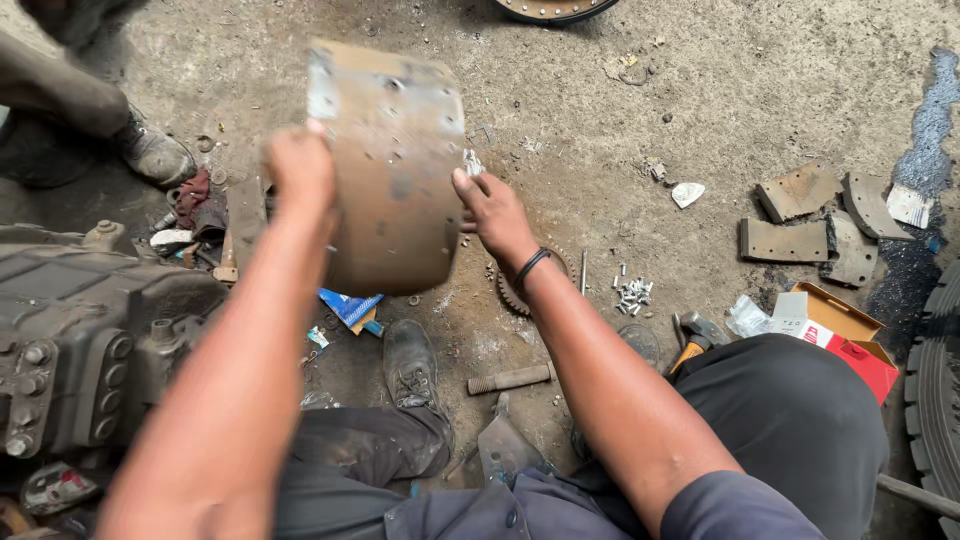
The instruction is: The person assembles heavy-duty brake shoes by placing metal linings onto the brake shoe frame, aligning them with the holes, and using a hammer and a punch tool to secure the rivets through the linings and frame.
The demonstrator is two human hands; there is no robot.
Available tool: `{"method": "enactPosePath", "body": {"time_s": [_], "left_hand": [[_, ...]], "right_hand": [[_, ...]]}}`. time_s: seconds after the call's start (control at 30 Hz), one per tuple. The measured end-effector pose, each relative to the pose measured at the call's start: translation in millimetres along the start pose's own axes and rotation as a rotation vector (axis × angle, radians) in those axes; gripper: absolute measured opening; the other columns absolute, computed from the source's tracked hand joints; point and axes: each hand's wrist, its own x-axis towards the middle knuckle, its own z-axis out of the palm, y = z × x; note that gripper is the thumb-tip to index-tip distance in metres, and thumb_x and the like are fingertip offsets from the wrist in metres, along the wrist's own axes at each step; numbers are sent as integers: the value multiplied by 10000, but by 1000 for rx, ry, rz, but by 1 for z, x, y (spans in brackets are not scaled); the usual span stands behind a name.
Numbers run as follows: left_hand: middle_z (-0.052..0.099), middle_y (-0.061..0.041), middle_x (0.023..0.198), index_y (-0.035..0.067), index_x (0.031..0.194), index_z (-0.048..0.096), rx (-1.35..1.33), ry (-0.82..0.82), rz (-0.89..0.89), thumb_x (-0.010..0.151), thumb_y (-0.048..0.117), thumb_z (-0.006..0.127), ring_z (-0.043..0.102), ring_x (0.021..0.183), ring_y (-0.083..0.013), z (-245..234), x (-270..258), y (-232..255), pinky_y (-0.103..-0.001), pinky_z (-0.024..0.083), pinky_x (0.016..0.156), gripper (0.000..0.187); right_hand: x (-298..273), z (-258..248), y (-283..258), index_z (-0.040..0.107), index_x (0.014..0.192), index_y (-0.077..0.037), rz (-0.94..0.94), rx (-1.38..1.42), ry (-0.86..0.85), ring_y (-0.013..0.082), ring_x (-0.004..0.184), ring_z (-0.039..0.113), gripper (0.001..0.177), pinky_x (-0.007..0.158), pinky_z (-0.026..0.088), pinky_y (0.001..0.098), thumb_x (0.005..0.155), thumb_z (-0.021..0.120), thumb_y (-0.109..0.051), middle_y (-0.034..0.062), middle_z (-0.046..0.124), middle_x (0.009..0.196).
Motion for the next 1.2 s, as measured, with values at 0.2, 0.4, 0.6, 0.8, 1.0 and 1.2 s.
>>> {"method": "enactPosePath", "body": {"time_s": [0.2,0.4,0.6,0.8,1.0,1.2], "left_hand": [[674,-121,708,-35,751,671,-63,134,-388,948,228,650,544,638,-206,80,-125,-152,-418,427,594,330],[696,-15,825,35,824,681,-158,172,-484,899,217,669,627,744,-140,107,-189,-235,-349,475,684,197],[551,14,718,64,704,577,-395,-98,-618,901,134,651,462,675,-112,107,-190,-260,-334,420,617,222],[475,13,676,62,688,532,-294,-117,-654,934,187,669,391,637,-122,106,-189,-256,-367,358,583,308],[687,-2,741,81,737,685,-332,-142,-822,933,292,679,592,673,-136,84,-167,-240,-336,474,641,288],[710,-250,946,-51,922,737,419,26,-721,771,318,833,715,898,-414,42,-106,-243,-469,563,801,410]], "right_hand": [[-19,-27,59,667,1128,64,15,-515,129,320,893,732,624,826,581,421,887,697,-511,219,737,962],[-27,-41,126,711,1066,8,170,-693,61,406,961,710,471,863,544,471,886,689,-427,247,735,971],[-37,-34,124,718,1052,-19,118,-948,-6,448,991,684,351,894,529,516,902,657,-331,268,724,1002],[-51,-5,97,579,1314,-3,54,-1226,4,428,1223,586,516,1022,475,541,906,611,-317,262,620,1305],[-86,22,99,304,1520,80,-156,-1544,-195,390,1525,179,820,1188,180,602,885,607,-340,265,238,1625],[-75,8,98,238,1535,117,-78,-1650,-309,424,1528,165,844,1223,129,541,922,576,-355,307,209,1622]]}}
